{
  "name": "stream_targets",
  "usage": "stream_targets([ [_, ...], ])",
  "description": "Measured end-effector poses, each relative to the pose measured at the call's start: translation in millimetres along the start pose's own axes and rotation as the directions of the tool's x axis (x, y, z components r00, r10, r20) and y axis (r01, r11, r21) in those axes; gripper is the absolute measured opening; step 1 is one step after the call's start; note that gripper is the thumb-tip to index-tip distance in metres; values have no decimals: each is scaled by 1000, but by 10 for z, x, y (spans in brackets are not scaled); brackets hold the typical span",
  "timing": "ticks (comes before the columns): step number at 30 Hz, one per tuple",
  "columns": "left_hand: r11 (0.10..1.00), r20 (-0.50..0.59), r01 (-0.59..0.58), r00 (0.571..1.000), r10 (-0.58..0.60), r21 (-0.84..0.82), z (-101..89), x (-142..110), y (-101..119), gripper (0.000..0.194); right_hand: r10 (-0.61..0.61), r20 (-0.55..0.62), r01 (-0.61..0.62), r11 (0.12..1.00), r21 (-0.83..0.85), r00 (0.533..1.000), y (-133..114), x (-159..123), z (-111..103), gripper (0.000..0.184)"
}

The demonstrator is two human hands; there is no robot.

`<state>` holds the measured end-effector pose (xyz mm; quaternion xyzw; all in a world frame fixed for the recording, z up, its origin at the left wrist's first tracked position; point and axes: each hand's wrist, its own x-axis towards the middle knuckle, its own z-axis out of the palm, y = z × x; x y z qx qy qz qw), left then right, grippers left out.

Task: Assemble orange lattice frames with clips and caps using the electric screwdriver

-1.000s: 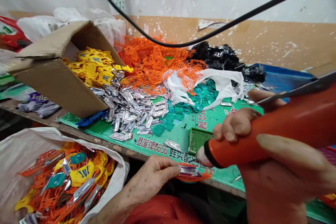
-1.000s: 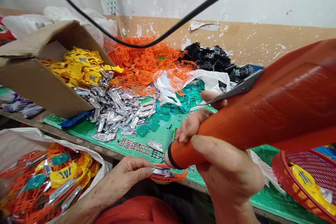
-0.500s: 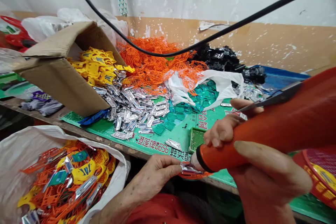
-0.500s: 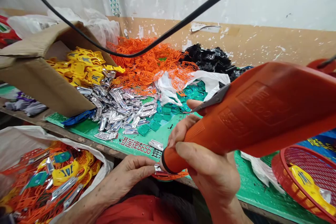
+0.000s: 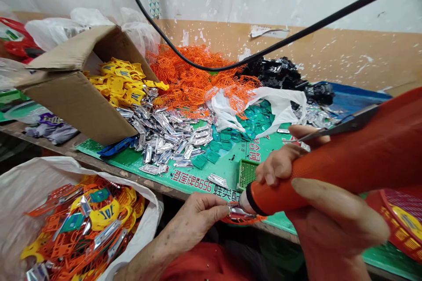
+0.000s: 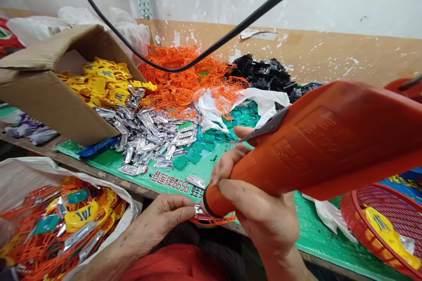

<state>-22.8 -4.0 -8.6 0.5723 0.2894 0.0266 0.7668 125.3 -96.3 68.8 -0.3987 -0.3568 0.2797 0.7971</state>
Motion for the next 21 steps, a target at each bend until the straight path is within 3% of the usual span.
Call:
stream_targets([
  [8, 1000, -19, 20, 1000, -20, 14, 10, -4, 6, 32, 25, -27, -26, 998, -59, 999, -39, 6, 30, 43],
  [15, 1000, -10, 20, 1000, -20, -18, 13, 11, -22, 31, 65, -45, -74, 968, -240, 997, -68, 33, 45, 35],
  [21, 999, 0, 16, 1000, -16, -37, 21, 14, -23, 32, 67, -57, -77, 979, -187, 996, -65, 22, 63, 34],
])
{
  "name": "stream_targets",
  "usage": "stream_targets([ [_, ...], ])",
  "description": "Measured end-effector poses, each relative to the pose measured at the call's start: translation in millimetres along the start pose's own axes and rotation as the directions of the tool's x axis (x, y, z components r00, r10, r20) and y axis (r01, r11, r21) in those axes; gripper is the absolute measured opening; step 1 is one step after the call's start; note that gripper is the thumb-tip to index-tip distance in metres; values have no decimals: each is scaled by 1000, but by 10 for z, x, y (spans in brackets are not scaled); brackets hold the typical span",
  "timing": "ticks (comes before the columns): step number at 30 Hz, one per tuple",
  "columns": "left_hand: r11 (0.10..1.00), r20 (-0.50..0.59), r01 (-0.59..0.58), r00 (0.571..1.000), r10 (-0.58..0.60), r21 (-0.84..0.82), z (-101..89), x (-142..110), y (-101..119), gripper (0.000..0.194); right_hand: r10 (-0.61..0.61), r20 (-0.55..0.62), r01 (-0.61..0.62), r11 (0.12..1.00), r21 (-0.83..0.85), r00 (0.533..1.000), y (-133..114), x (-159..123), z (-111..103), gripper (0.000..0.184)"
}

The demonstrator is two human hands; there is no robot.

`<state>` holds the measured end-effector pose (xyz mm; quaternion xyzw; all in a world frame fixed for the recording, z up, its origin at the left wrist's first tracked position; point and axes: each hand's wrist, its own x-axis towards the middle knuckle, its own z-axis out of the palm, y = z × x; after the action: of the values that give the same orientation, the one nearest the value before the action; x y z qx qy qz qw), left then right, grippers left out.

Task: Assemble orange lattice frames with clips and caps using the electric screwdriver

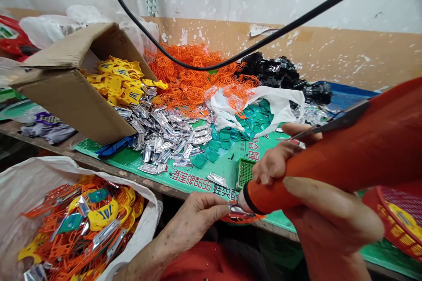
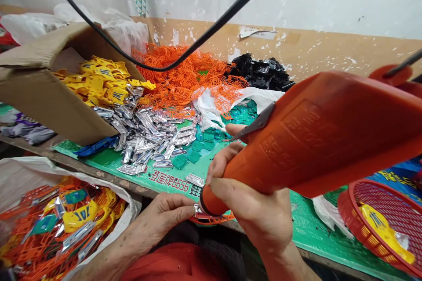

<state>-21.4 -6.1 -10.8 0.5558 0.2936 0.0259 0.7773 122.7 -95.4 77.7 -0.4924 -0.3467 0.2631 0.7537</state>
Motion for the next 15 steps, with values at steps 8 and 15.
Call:
stream_targets([
  [8, 1000, 2, -3, 1000, 3, -2, -2, -5, 14, 31, 21, 18, -21, 1000, -1, 1000, -30, 5, 3, 43],
  [15, 1000, 16, -14, 1000, 14, -22, -11, 1, -3, 30, 17, 13, -16, 999, -30, 1000, -4, 4, 3, 43],
])
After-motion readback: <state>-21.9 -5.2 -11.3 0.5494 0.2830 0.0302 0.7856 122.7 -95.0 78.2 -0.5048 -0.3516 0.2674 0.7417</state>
